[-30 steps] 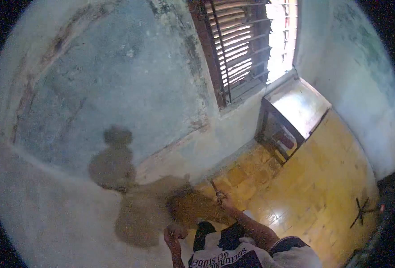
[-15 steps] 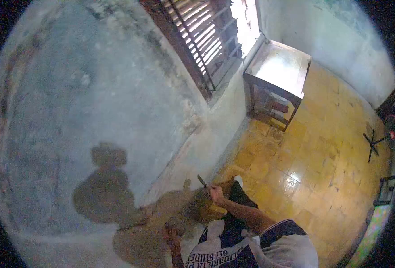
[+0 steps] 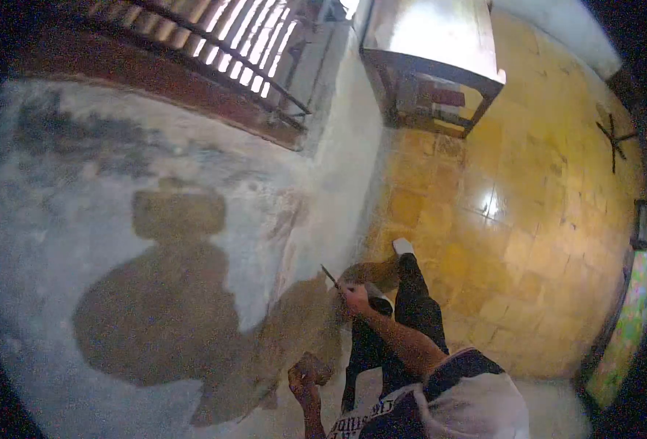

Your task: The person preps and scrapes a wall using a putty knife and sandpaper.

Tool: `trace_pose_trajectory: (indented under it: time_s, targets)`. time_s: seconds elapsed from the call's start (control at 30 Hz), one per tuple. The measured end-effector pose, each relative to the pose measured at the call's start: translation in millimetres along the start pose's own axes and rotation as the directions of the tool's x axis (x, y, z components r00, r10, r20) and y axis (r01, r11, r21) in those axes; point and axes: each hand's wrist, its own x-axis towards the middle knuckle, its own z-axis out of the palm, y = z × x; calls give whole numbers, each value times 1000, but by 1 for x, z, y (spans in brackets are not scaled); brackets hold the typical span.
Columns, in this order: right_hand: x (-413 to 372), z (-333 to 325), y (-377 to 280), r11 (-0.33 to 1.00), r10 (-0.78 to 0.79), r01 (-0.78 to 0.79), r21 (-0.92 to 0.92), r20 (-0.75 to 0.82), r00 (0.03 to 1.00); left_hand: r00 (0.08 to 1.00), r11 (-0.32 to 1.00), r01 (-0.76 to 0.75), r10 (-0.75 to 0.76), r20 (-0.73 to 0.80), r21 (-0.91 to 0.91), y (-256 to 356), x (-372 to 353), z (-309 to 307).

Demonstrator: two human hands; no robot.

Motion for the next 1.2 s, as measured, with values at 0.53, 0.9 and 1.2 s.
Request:
trace_pose_trajectory:
  time_s: [0.53,0.9,1.2]
  targets:
    - [0,29,-35,997,-75,68,-48,-179,981,952,966,99,-162,261,239,-36,75,-48]
    - [18,29,8,937,-346,317,-144,-272,898,902,898,78,-248,354,433,-23,94,-31]
    - [20,47,11,899,-394,304,-316,-279,876,890,913,67,-237,389,403,-63,118,-31]
